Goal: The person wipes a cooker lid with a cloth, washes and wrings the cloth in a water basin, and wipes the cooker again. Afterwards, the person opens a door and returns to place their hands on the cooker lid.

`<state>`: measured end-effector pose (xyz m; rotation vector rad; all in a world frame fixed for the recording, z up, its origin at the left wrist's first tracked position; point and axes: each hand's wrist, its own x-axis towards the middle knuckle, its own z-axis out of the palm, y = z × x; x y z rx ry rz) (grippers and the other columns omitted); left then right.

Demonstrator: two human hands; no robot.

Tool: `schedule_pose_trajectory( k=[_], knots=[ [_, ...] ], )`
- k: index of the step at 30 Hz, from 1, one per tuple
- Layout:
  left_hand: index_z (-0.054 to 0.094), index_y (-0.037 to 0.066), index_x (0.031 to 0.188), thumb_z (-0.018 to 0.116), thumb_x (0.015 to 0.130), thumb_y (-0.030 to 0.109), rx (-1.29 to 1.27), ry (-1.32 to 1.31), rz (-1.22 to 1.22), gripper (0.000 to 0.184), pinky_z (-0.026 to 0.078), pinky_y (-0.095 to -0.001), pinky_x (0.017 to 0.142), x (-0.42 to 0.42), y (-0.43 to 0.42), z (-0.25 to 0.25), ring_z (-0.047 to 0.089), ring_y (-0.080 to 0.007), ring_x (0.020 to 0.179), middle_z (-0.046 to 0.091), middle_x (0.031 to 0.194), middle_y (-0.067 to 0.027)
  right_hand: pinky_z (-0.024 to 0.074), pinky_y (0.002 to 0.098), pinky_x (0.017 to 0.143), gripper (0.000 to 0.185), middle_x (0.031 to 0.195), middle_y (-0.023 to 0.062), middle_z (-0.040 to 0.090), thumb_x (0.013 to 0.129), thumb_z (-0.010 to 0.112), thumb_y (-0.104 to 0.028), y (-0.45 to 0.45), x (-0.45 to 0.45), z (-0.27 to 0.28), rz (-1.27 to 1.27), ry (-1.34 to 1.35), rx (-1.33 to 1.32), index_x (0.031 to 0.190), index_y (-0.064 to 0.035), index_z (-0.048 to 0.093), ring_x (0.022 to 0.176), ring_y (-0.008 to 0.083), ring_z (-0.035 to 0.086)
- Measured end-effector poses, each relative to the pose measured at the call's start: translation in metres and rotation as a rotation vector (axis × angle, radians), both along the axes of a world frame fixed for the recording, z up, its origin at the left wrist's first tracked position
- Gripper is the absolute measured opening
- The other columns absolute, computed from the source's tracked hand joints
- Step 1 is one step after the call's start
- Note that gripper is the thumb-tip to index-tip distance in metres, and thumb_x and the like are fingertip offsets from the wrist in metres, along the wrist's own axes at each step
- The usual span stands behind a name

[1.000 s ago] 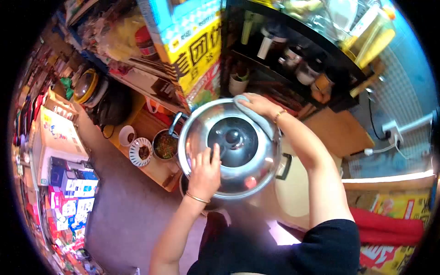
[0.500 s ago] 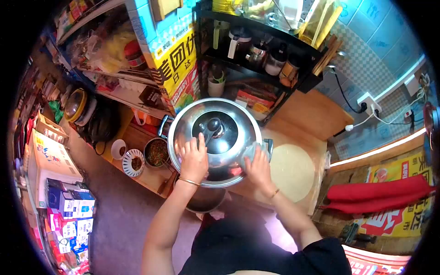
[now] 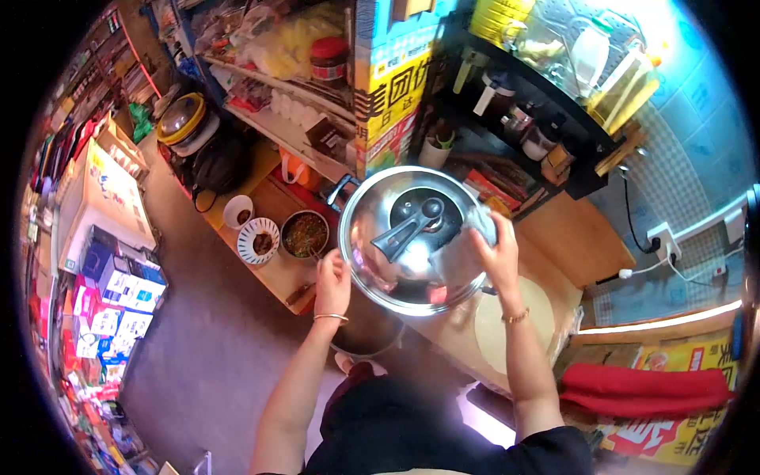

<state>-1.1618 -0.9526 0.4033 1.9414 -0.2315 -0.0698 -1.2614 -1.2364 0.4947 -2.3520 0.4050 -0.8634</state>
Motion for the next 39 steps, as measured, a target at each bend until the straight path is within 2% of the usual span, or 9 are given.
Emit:
schedule_pose_trajectory(
  k=[2, 8, 12, 14, 17, 26, 32, 36, 39],
  knots=[
    [0.054, -0.002, 0.092, 0.062, 0.083, 0.018, -0.048, 0.015, 0.034, 0.023, 0.046, -0.0282, 0.064, -0.013, -0.002, -0.027, 0.057, -0.0168, 0.067, 0.06, 0.076, -0.0098, 0.0397, 0.041, 0.093, 0.054, 0.121, 0.02, 0.051, 0.075, 0.067, -0.028, -0.018, 0.025, -0.027, 0.131, 0.165, -0.106, 0.12, -0.004, 0.049, 0.11, 0.0366, 0.049],
    [0.056, -0.002, 0.08, 0.067, 0.08, 0.023, -0.108, 0.436, 0.052, 0.027, 0.044, -0.026, 0.058, -0.027, -0.003, -0.042, 0.055, -0.0122, 0.063, 0.06, 0.072, -0.0069, 0.0275, 0.0464, 0.103, 0.05, 0.131, 0.0175, 0.043, 0.077, 0.063, -0.025, 0.067, 0.006, -0.054, 0.02, 0.248, -0.309, 0.122, -0.0081, 0.049, 0.123, 0.0356, 0.037],
    [0.056, -0.001, 0.08, 0.066, 0.082, 0.024, -0.143, 0.586, 0.046, 0.027, 0.039, -0.0238, 0.051, -0.031, -0.001, -0.052, 0.049, -0.009, 0.055, 0.055, 0.063, -0.0034, 0.0336, 0.0456, 0.098, 0.052, 0.123, 0.0109, 0.051, 0.071, 0.064, -0.019, 0.104, -0.034, -0.079, 0.584, 0.293, -0.526, 0.12, -0.0116, 0.051, 0.117, 0.0317, 0.044],
    [0.056, 0.0, 0.079, 0.064, 0.083, 0.026, -0.125, 0.573, 0.029, 0.028, 0.035, -0.0227, 0.046, -0.032, 0.001, -0.053, 0.045, -0.0081, 0.049, 0.051, 0.058, -0.0016, 0.0413, 0.042, 0.09, 0.048, 0.116, 0.0101, 0.053, 0.073, 0.063, -0.021, 0.118, -0.044, -0.067, 0.982, 0.578, -0.268, 0.118, -0.0111, 0.052, 0.108, 0.0294, 0.05],
    [0.055, 0.001, 0.08, 0.061, 0.086, 0.025, -0.163, 0.649, 0.034, 0.025, 0.035, -0.0224, 0.047, -0.035, 0.002, -0.052, 0.044, -0.0086, 0.051, 0.05, 0.061, -0.0008, 0.0495, 0.0379, 0.076, 0.044, 0.106, 0.0108, 0.057, 0.073, 0.062, -0.023, 0.122, -0.074, -0.078, 0.923, 0.439, 0.123, 0.113, -0.0086, 0.053, 0.092, 0.0291, 0.058],
    [0.051, 0.006, 0.076, 0.058, 0.089, 0.022, -0.44, 0.816, 0.134, 0.022, 0.036, -0.0215, 0.049, -0.043, 0.002, -0.053, 0.043, -0.0077, 0.05, 0.047, 0.06, 0.0004, 0.0442, 0.0329, 0.086, 0.04, 0.103, 0.0095, 0.059, 0.073, 0.062, -0.017, 0.037, -0.087, -0.053, 0.42, 0.552, 1.022, 0.111, -0.0049, 0.054, 0.098, 0.0185, 0.055],
    [0.05, 0.006, 0.078, 0.06, 0.087, 0.024, -0.357, 0.811, 0.121, 0.022, 0.032, -0.0215, 0.046, -0.047, -0.003, -0.048, 0.039, -0.0074, 0.049, 0.045, 0.061, 0.0018, 0.0323, 0.0331, 0.1, 0.045, 0.125, 0.0106, 0.047, 0.087, 0.051, -0.021, -0.05, -0.01, -0.016, -0.002, 0.035, 0.866, 0.125, 0.0002, 0.041, 0.116, 0.0211, 0.044],
    [0.051, 0.006, 0.078, 0.061, 0.086, 0.021, -0.387, 0.97, 0.104, 0.02, 0.026, -0.02, 0.038, -0.042, 0.005, -0.051, 0.034, -0.0049, 0.042, 0.047, 0.061, 0.0031, 0.0228, 0.0335, 0.107, 0.056, 0.139, 0.0159, 0.033, 0.089, 0.048, -0.027, -0.094, 0.075, -0.048, 0.263, 0.503, 0.323, 0.136, -0.0021, 0.031, 0.13, 0.0269, 0.03],
    [0.053, 0.006, 0.078, 0.064, 0.084, 0.022, -0.321, 0.874, 0.146, 0.021, 0.022, -0.0205, 0.036, -0.042, 0.001, -0.052, 0.032, -0.0039, 0.041, 0.045, 0.06, 0.0042, 0.0319, 0.0317, 0.1, 0.051, 0.129, 0.0172, 0.046, 0.085, 0.047, -0.027, -0.115, 0.153, -0.067, 0.247, 0.63, 0.531, 0.128, 0.0003, 0.042, 0.12, 0.0251, 0.042]
  ],
)
